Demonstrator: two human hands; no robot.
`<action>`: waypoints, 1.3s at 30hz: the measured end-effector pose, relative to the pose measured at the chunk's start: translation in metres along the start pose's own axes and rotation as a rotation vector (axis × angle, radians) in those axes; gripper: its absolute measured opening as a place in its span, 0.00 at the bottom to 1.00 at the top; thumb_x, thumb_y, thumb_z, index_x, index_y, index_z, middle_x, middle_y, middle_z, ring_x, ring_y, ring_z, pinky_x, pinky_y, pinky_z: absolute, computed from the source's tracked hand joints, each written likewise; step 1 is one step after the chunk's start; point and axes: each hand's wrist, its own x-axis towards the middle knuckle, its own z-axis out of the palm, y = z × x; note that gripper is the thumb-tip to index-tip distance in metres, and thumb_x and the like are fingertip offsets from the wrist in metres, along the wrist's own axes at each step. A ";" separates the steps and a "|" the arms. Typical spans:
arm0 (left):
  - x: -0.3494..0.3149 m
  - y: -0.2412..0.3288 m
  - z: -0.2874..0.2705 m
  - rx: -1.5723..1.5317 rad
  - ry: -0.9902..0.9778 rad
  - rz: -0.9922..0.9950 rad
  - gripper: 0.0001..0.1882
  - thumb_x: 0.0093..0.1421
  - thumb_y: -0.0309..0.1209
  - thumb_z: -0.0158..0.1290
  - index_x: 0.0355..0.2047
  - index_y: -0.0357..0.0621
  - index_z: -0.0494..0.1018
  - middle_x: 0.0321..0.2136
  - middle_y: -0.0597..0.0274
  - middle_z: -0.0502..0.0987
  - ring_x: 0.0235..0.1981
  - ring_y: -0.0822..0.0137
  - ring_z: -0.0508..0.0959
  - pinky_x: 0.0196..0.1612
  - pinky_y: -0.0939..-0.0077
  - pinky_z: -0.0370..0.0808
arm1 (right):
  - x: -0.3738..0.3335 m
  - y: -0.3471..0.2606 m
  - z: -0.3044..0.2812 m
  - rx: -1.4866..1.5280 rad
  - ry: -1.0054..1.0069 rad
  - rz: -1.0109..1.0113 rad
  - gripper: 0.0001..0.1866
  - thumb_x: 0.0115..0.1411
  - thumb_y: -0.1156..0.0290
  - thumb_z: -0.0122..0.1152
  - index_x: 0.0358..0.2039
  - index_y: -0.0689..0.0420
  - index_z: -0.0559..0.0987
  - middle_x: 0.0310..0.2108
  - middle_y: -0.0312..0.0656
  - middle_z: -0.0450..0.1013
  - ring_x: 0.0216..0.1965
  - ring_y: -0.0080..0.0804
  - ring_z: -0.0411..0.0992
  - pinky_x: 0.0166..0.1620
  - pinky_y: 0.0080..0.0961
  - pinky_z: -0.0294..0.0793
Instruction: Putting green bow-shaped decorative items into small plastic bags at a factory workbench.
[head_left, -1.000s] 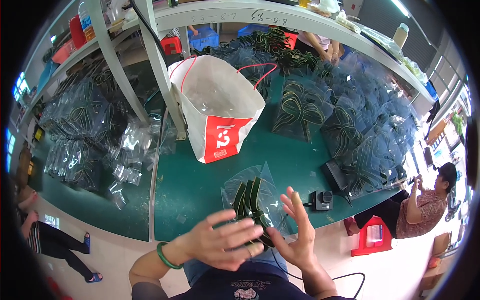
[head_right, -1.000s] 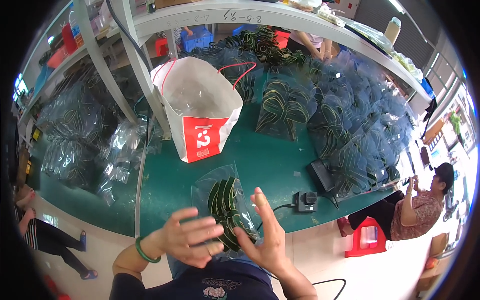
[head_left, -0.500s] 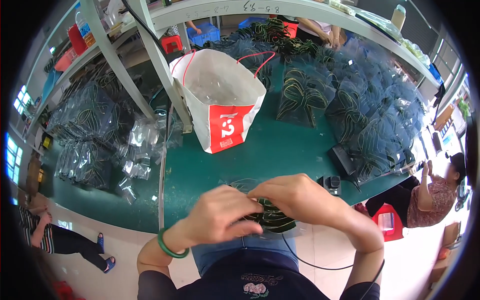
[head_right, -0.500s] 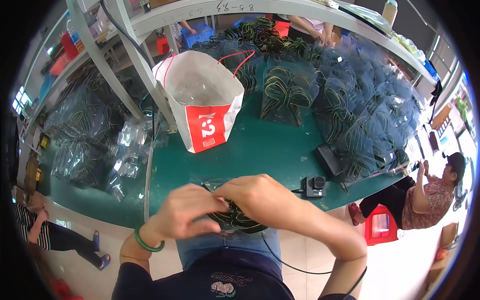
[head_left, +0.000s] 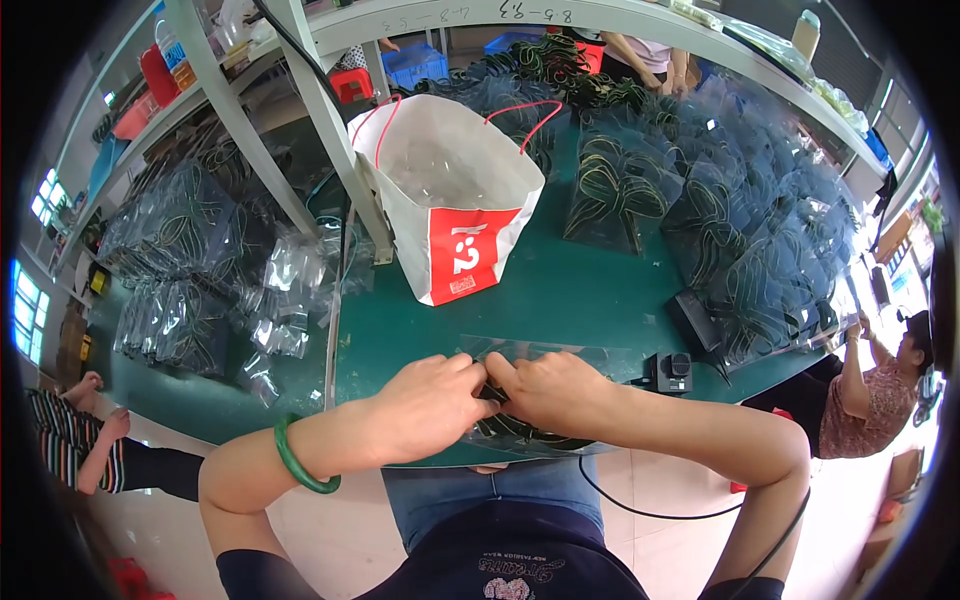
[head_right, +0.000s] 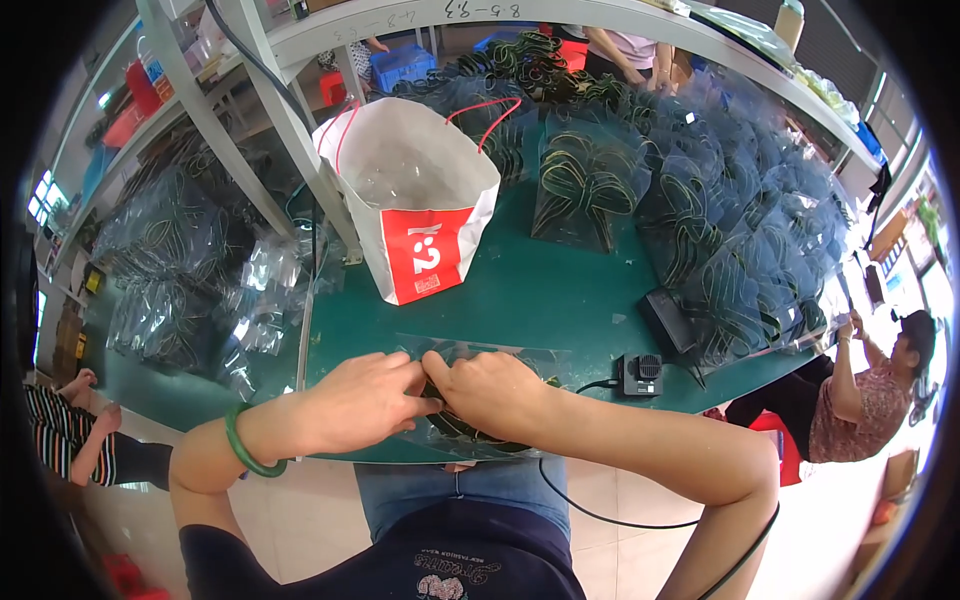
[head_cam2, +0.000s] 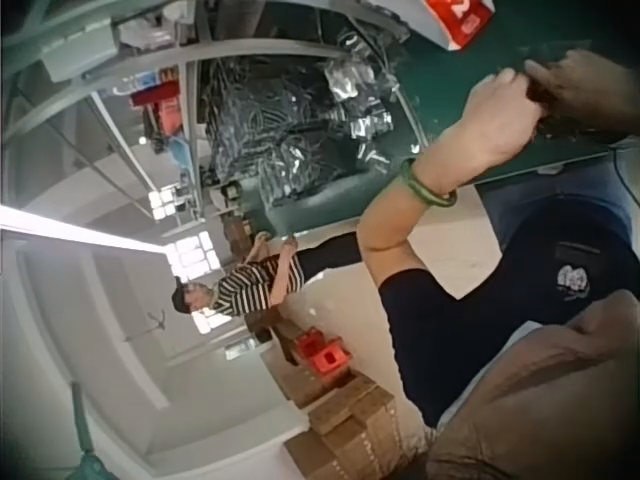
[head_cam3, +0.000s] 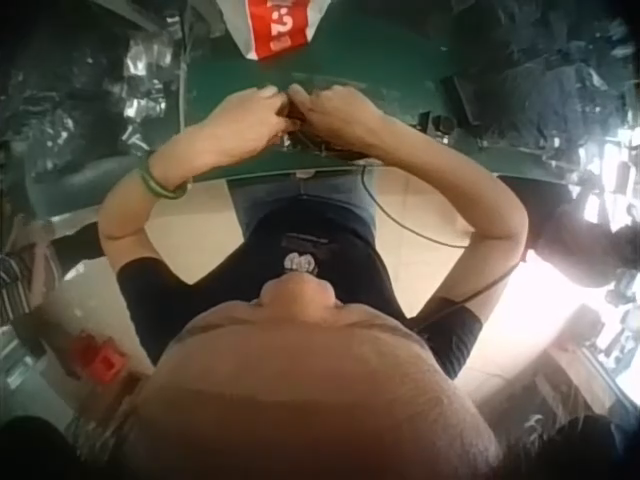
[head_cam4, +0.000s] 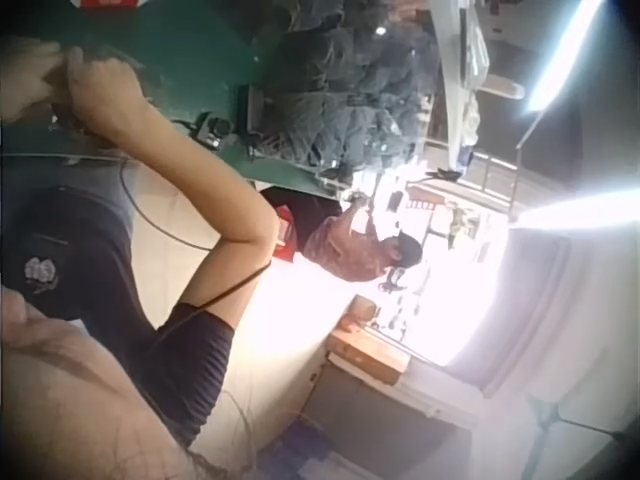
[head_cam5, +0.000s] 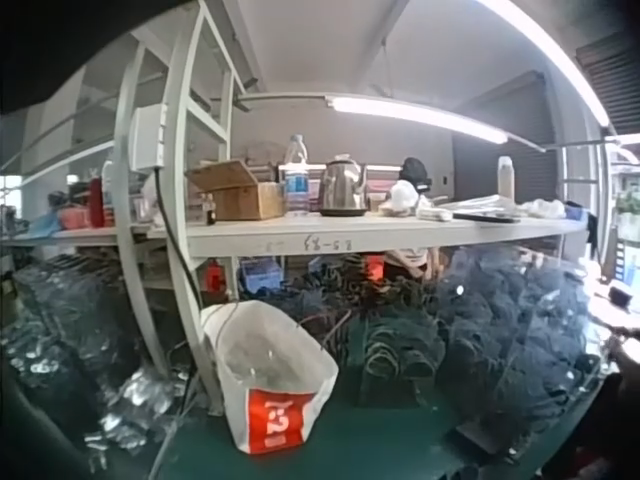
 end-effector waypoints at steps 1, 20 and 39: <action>0.000 -0.001 0.001 -0.002 -0.001 0.002 0.17 0.60 0.34 0.67 0.50 0.53 0.86 0.44 0.67 0.79 0.47 0.61 0.78 0.52 0.63 0.75 | -0.001 0.002 0.001 0.001 -0.002 0.002 0.14 0.68 0.66 0.61 0.45 0.60 0.70 0.24 0.48 0.81 0.25 0.48 0.83 0.27 0.42 0.82; -0.004 -0.004 0.001 -0.200 -0.049 -0.066 0.19 0.62 0.36 0.66 0.53 0.52 0.82 0.45 0.62 0.80 0.39 0.52 0.83 0.46 0.57 0.80 | -0.027 -0.021 0.002 0.325 0.040 0.164 0.14 0.63 0.70 0.69 0.45 0.54 0.75 0.33 0.43 0.82 0.37 0.49 0.82 0.40 0.46 0.81; -0.010 -0.005 0.014 -0.169 0.056 -0.008 0.10 0.63 0.32 0.64 0.44 0.49 0.84 0.43 0.64 0.76 0.50 0.59 0.79 0.51 0.62 0.77 | -0.014 -0.008 0.003 0.650 -0.024 0.294 0.12 0.64 0.75 0.68 0.45 0.58 0.76 0.33 0.48 0.85 0.36 0.48 0.84 0.41 0.40 0.80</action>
